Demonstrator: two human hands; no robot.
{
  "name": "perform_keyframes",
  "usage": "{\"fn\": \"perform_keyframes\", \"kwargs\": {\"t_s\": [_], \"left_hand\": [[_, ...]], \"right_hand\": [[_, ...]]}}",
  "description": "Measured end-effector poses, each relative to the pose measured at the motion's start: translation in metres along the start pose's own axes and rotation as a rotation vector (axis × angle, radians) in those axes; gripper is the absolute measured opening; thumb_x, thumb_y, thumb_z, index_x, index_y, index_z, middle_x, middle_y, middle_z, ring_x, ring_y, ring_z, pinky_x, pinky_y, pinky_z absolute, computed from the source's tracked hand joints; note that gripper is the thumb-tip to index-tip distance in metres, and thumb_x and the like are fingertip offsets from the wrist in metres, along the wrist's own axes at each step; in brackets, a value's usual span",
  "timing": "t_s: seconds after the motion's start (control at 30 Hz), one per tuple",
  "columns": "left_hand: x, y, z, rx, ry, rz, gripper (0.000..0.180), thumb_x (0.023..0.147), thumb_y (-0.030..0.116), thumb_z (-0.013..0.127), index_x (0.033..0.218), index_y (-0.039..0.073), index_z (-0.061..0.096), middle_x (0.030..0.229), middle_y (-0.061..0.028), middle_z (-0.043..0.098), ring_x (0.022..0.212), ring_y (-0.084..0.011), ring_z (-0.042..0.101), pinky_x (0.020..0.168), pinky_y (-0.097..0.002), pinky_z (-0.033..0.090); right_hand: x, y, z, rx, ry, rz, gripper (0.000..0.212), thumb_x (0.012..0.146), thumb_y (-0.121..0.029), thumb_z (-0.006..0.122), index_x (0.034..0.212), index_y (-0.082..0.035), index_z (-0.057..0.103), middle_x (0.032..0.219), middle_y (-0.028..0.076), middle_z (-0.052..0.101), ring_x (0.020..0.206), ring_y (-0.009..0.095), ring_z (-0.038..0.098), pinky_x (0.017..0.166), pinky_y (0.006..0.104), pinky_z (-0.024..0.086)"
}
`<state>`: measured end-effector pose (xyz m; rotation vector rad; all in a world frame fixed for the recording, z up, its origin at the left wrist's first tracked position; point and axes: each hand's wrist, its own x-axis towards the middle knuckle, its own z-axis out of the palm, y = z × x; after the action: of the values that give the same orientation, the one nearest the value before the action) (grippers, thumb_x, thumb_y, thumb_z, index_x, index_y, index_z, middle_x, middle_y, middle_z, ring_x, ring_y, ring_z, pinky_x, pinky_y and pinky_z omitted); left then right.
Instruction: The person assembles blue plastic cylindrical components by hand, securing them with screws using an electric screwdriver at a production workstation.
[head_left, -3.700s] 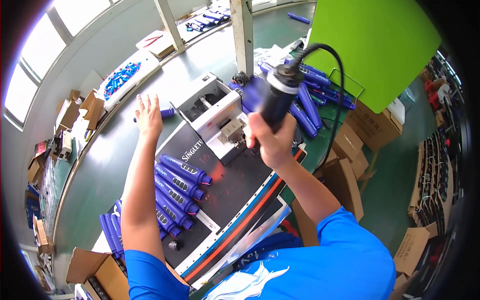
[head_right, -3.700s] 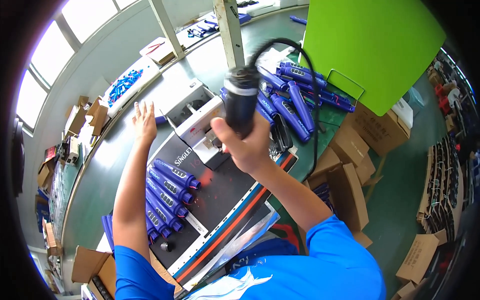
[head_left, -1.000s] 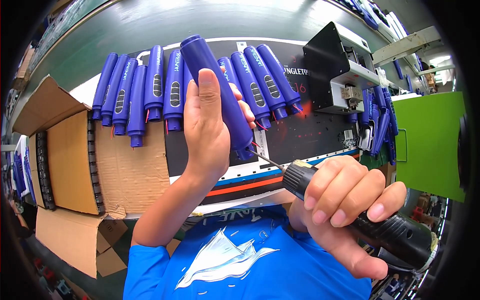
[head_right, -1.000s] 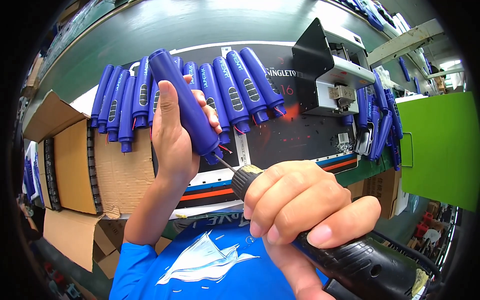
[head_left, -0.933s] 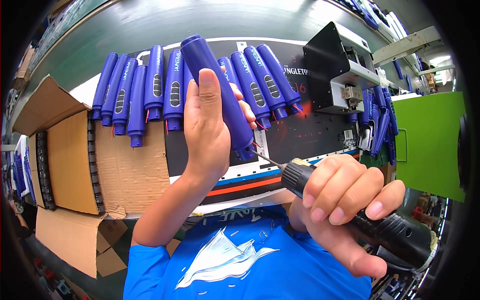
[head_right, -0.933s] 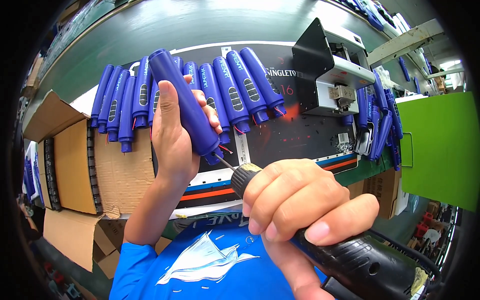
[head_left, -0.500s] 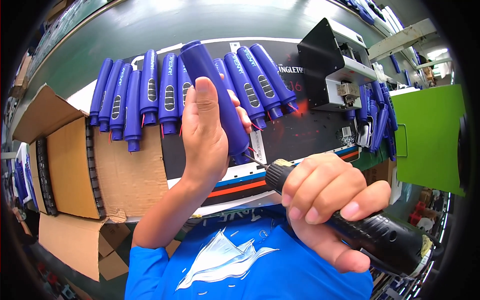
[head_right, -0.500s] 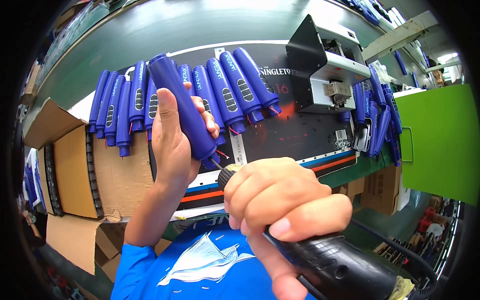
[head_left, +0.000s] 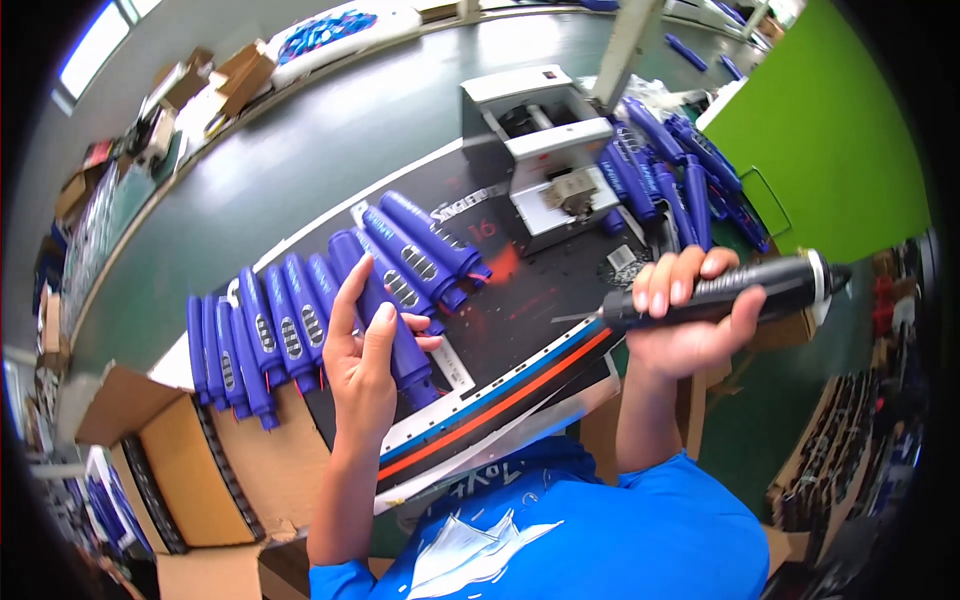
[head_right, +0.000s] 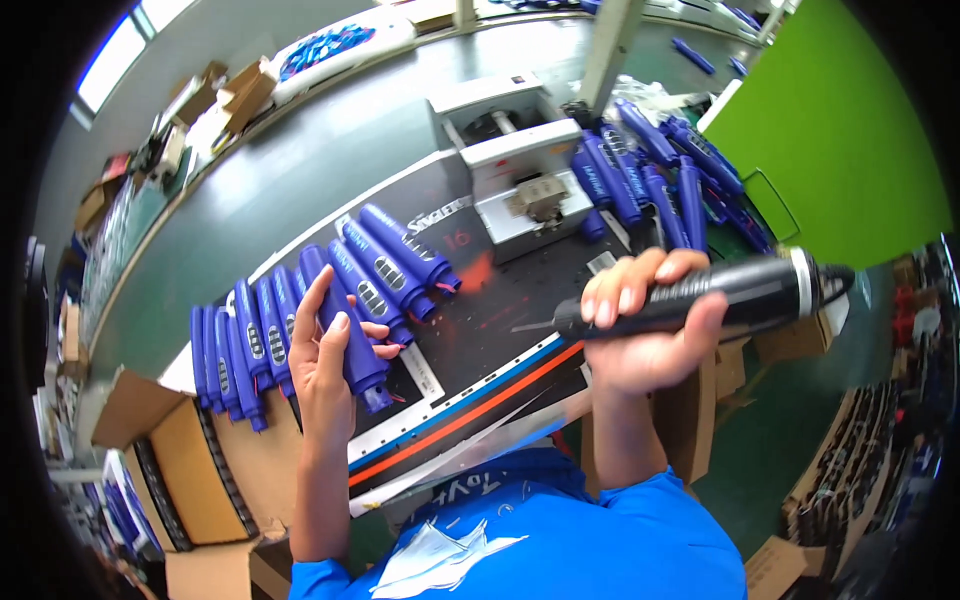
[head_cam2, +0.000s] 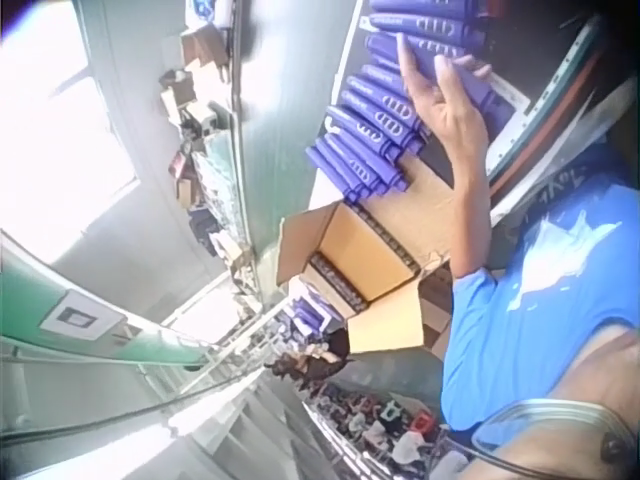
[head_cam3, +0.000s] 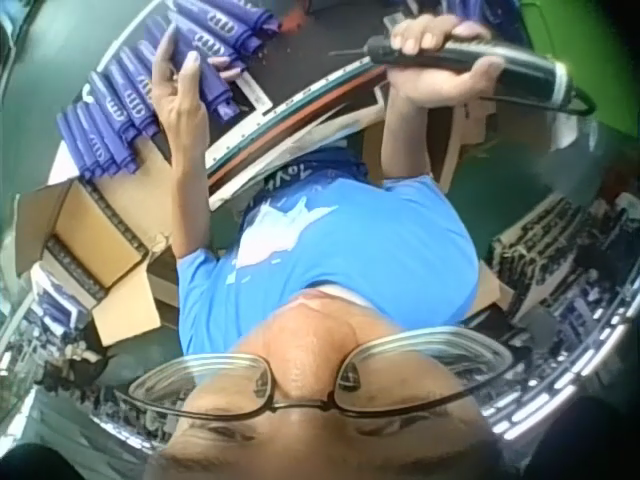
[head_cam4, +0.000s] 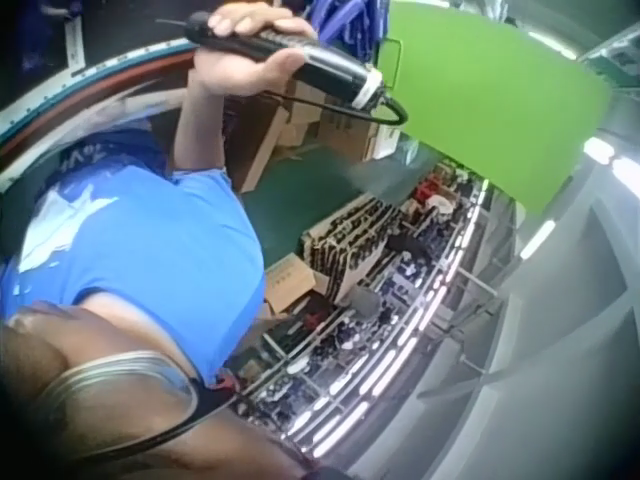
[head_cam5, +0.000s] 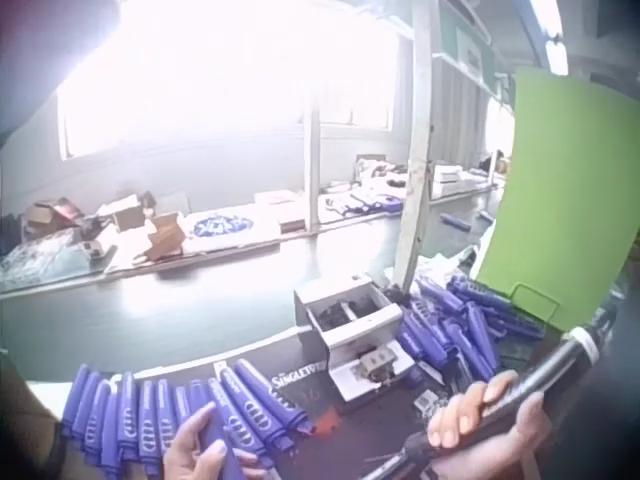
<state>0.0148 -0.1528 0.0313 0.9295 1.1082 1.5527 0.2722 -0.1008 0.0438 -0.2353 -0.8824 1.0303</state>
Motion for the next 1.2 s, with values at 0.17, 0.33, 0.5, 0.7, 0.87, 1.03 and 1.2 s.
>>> {"fn": "perform_keyframes", "kwargs": {"t_s": [0.17,0.33,0.5,0.7,0.87,1.03,1.2], "left_hand": [[0.056,0.006,0.033,0.435,-0.155,-0.045,0.058,0.099,0.018,0.055,0.152,0.002,0.036,0.111,-0.0186,0.061,0.091,-0.0230,0.068,0.081,-0.0325,0.056],[0.133,-0.006,0.075,1.306,-0.063,0.074,0.066,0.093,0.039,0.060,0.151,0.012,0.043,0.126,-0.0342,0.050,0.114,-0.0464,0.058,0.101,-0.0471,0.045],[0.144,-0.036,0.076,1.824,-0.278,-0.120,0.057,0.099,0.056,0.045,0.142,0.020,0.055,0.140,-0.0374,0.040,0.137,-0.0518,0.031,0.109,-0.0609,0.028],[0.118,-0.045,0.065,1.915,-0.199,0.309,0.049,0.102,0.046,0.044,0.131,0.010,0.063,0.140,-0.0303,0.047,0.134,-0.0460,0.040,0.108,-0.0588,0.029],[0.081,-0.011,0.105,1.397,-0.109,0.585,0.025,0.092,0.010,0.057,0.112,0.003,0.069,0.111,-0.0175,0.066,0.109,-0.0350,0.059,0.097,-0.0448,0.042],[0.071,-0.025,0.135,1.159,-0.271,0.927,0.024,0.077,-0.004,0.061,0.099,0.000,0.069,0.101,-0.0137,0.066,0.098,-0.0325,0.060,0.088,-0.0421,0.046],[0.088,-0.076,0.197,1.460,-0.561,1.256,0.011,0.073,0.012,0.063,0.081,0.005,0.067,0.095,-0.0106,0.063,0.108,-0.0296,0.056,0.096,-0.0408,0.042]], "right_hand": [[0.057,-0.003,-0.025,-0.168,0.092,-0.140,0.042,0.098,-0.051,0.053,0.091,-0.009,0.054,0.068,0.004,0.052,0.054,0.017,0.050,0.051,0.0329,0.045],[0.096,0.020,0.008,-0.329,0.076,-0.219,0.028,0.095,-0.027,0.068,0.083,-0.005,0.054,0.061,0.005,0.054,0.047,0.016,0.053,0.046,0.0297,0.046],[0.104,0.048,0.015,-0.356,0.040,-0.106,0.026,0.085,-0.021,0.082,0.084,-0.006,0.061,0.064,-0.004,0.059,0.051,0.003,0.054,0.045,0.0207,0.041],[0.108,0.046,0.015,-0.516,-0.006,0.001,0.031,0.084,-0.029,0.080,0.089,-0.003,0.065,0.067,0.000,0.063,0.061,0.005,0.057,0.055,0.0247,0.045],[0.096,0.033,0.008,-0.588,0.019,0.026,0.028,0.084,-0.028,0.080,0.086,-0.004,0.065,0.066,0.001,0.062,0.060,0.005,0.056,0.054,0.0241,0.044],[0.067,0.006,-0.020,-0.427,0.009,-0.168,0.023,0.091,-0.022,0.072,0.090,-0.006,0.056,0.064,0.002,0.055,0.049,0.010,0.052,0.045,0.0267,0.045],[0.045,-0.065,-0.048,-0.206,0.178,-0.170,0.042,0.097,-0.051,0.056,0.094,-0.009,0.052,0.065,0.005,0.052,0.049,0.017,0.052,0.046,0.0320,0.046]]}}
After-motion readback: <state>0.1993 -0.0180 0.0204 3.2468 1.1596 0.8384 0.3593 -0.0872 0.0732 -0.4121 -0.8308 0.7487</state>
